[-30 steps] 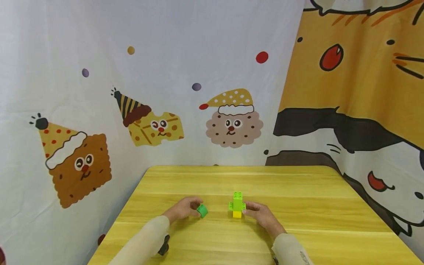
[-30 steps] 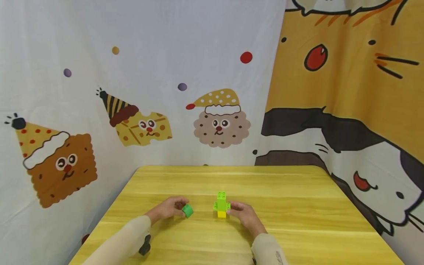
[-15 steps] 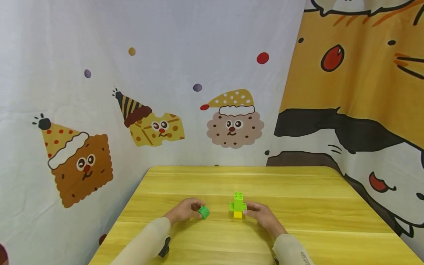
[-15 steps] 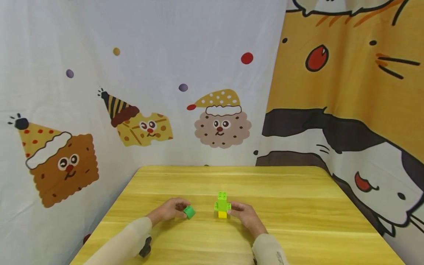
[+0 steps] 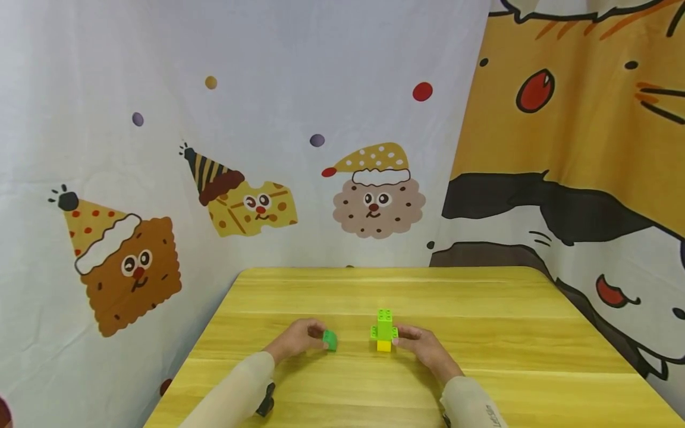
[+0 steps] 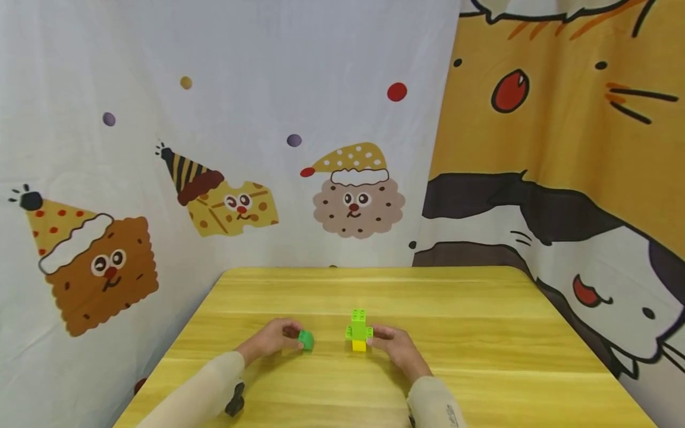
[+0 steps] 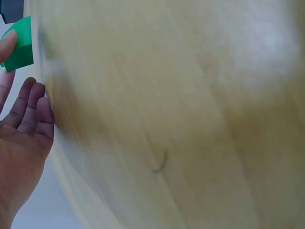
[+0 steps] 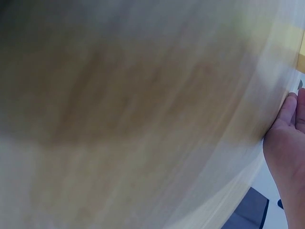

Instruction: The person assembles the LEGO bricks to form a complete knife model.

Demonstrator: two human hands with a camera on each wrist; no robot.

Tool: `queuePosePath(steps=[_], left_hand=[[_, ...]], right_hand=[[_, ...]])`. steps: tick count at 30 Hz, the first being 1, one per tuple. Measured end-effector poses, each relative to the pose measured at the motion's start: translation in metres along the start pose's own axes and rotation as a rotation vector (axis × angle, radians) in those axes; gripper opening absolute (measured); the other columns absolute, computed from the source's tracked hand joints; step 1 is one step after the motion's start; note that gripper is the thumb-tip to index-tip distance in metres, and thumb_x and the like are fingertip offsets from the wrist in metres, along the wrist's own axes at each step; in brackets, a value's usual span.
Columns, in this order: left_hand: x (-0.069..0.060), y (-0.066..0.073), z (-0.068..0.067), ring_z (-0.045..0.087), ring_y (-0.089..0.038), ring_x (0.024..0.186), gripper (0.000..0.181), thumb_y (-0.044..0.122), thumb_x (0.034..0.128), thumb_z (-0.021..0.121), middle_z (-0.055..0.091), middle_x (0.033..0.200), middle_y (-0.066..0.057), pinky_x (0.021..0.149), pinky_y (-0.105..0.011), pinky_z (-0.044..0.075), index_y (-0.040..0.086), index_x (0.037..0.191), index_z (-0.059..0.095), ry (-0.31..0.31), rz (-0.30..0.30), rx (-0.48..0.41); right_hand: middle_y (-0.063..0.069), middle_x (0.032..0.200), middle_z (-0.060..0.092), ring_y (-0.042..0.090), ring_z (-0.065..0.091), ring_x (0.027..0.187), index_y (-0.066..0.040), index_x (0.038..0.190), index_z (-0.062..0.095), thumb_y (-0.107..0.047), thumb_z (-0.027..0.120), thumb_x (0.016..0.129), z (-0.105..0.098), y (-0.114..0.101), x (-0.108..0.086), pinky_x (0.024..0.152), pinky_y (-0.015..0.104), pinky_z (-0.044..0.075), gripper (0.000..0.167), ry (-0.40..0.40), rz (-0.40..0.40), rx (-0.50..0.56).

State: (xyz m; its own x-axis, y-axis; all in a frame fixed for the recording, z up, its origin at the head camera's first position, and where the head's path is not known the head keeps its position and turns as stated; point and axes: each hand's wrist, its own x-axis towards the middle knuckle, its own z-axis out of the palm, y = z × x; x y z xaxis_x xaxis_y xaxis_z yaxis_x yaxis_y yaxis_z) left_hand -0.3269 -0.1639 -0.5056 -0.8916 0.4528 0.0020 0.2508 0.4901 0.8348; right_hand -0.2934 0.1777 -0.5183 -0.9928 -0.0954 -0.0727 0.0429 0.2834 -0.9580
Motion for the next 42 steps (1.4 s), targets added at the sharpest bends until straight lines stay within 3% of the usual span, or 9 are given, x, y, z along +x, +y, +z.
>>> queuePosePath(steps=[10,16,22,30,37,42], left_hand=[[0.009,0.012,-0.003,0.062,-0.018,0.091,0.024,0.023,0.089,0.077,0.067,0.099,-0.002,0.078,-0.037,0.051,0.011,0.107,0.068,0.073,-0.013,-0.057],[0.017,0.029,-0.003,0.064,-0.018,0.093,0.023,0.022,0.09,0.076,0.068,0.1,0.0,0.083,-0.039,0.053,0.011,0.108,0.068,0.111,0.022,-0.09],[0.026,0.047,-0.002,0.062,-0.019,0.095,0.028,0.031,0.0895,0.076,0.067,0.102,0.0,0.085,-0.041,0.052,0.014,0.111,0.068,0.146,0.028,-0.119],[0.037,0.068,0.007,0.06,-0.019,0.097,0.033,0.036,0.0868,0.078,0.066,0.104,0.0,0.083,-0.037,0.051,0.014,0.11,0.068,0.175,0.03,-0.164],[0.046,0.086,0.017,0.059,-0.02,0.098,0.032,0.037,0.0862,0.079,0.066,0.102,-0.001,0.085,-0.045,0.051,0.016,0.109,0.07,0.187,0.059,-0.187],[0.052,0.094,0.024,0.059,-0.02,0.098,0.032,0.036,0.0871,0.078,0.066,0.102,0.001,0.081,-0.039,0.05,0.017,0.111,0.07,0.196,0.091,-0.174]], right_hand=[[0.015,0.129,0.063,0.035,0.055,0.121,-0.002,0.131,0.063,-0.025,0.076,0.089,-0.001,-0.001,-0.002,0.101,0.056,0.04,0.05,-0.009,-0.003,0.007],[0.015,0.13,0.062,0.035,0.054,0.122,-0.002,0.131,0.063,-0.027,0.077,0.088,-0.001,0.0,-0.002,0.102,0.056,0.039,0.051,-0.005,0.002,0.004],[0.015,0.13,0.062,0.035,0.055,0.122,-0.002,0.133,0.062,-0.03,0.076,0.089,-0.001,0.001,-0.001,0.102,0.055,0.04,0.054,-0.017,-0.002,-0.004],[0.014,0.129,0.063,0.034,0.055,0.121,-0.002,0.132,0.062,-0.028,0.077,0.088,-0.001,0.002,0.0,0.101,0.055,0.041,0.053,-0.02,-0.009,0.007],[0.013,0.128,0.063,0.034,0.055,0.122,-0.004,0.13,0.064,-0.029,0.078,0.087,0.0,0.003,0.0,0.101,0.055,0.04,0.051,-0.004,0.002,0.011],[0.014,0.129,0.063,0.036,0.054,0.122,-0.004,0.129,0.065,-0.029,0.078,0.087,0.0,0.003,0.0,0.101,0.056,0.04,0.05,0.005,0.006,0.012]])
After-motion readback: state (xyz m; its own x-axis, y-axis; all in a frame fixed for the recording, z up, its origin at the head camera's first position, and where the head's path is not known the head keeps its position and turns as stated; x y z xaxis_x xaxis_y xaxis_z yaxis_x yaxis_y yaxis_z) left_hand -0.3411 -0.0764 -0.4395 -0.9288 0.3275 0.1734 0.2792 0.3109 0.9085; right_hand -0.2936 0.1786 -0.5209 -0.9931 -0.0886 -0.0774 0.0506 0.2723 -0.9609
